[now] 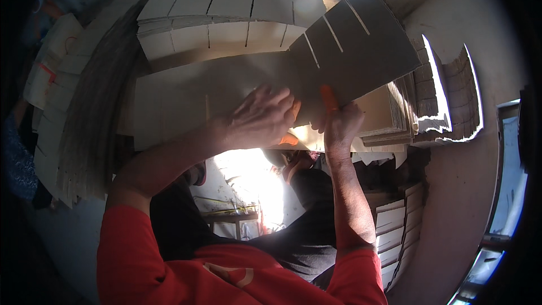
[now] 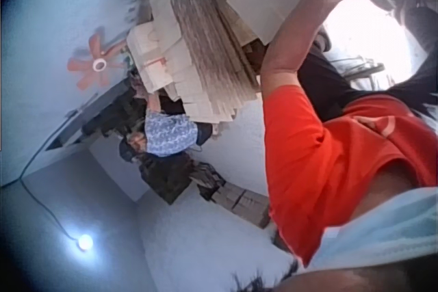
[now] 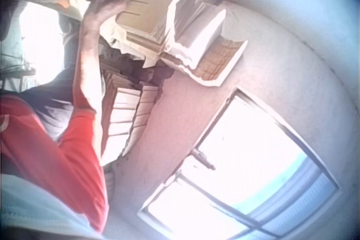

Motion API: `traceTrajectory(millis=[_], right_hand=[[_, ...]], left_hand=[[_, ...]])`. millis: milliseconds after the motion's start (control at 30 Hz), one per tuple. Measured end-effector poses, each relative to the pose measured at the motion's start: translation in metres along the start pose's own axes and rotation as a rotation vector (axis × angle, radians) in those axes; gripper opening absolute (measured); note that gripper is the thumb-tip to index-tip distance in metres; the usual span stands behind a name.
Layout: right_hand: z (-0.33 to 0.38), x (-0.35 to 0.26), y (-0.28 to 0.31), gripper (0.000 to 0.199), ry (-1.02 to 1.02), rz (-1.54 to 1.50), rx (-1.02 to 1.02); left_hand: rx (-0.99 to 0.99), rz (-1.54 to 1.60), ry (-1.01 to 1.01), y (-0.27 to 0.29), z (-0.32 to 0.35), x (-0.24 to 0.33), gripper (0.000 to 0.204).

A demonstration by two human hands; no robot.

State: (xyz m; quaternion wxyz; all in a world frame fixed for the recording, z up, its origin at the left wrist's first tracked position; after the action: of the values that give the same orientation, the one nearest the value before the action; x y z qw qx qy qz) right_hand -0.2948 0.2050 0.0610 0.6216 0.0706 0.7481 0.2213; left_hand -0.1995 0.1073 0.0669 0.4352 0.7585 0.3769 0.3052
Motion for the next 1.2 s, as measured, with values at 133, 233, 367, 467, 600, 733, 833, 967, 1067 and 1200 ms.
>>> traceTrajectory(millis=[133, 233, 367, 467, 600, 733, 833, 967, 1067, 1200], right_hand=[[0.0, -0.001, -0.006, 0.017, -0.022, -0.046, -0.01], [-0.001, 0.004, -0.013, 0.02, -0.07, -0.046, -0.062], [0.0, 0.012, -0.017, 0.023, -0.079, -0.077, -0.084], [0.003, 0.009, -0.022, 0.023, -0.056, -0.117, -0.095], [0.002, 0.006, -0.018, 0.019, -0.047, 0.012, -0.099], [0.007, 0.001, -0.018, 0.017, -0.056, -0.037, -0.115], [0.009, -0.002, -0.019, 0.017, -0.05, -0.042, -0.11], [0.007, 0.002, -0.012, 0.016, -0.067, -0.05, -0.067], [0.005, 0.001, -0.01, 0.016, -0.072, -0.03, -0.083], [0.004, -0.002, -0.009, 0.018, -0.062, -0.093, -0.064]], left_hand=[[0.444, -0.08, 0.038, 0.055, -0.023, -0.077, 0.05], [0.228, -0.404, 0.303, 0.031, -0.036, -0.156, 0.042], [-0.136, -0.64, 0.41, -0.007, -0.041, -0.196, 0.047], [-0.057, -0.477, 0.397, -0.011, -0.037, -0.209, 0.042], [-0.005, -0.403, 0.297, 0.0, -0.039, -0.184, 0.035], [0.18, -0.446, 0.188, 0.016, -0.035, -0.174, 0.03], [0.243, -0.563, 0.09, 0.021, -0.038, -0.162, 0.018], [0.182, -0.53, 0.134, 0.013, -0.042, -0.155, 0.028], [0.208, -0.542, 0.147, 0.015, -0.036, -0.153, 0.033], [0.276, -0.568, 0.102, 0.025, -0.031, -0.148, 0.032]])
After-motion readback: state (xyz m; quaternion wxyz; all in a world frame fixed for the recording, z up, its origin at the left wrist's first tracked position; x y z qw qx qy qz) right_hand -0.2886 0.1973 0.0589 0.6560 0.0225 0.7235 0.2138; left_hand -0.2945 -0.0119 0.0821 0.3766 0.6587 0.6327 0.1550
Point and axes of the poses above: each hand's wrist, its own z-axis away from the middle knuckle, its own y-axis out of the back of the hand, x = y × z, the point moved 9 cm from there along -z, towards the middle knuckle, and after that the axes turned 12 degrees about z, right-handed, at the moved point
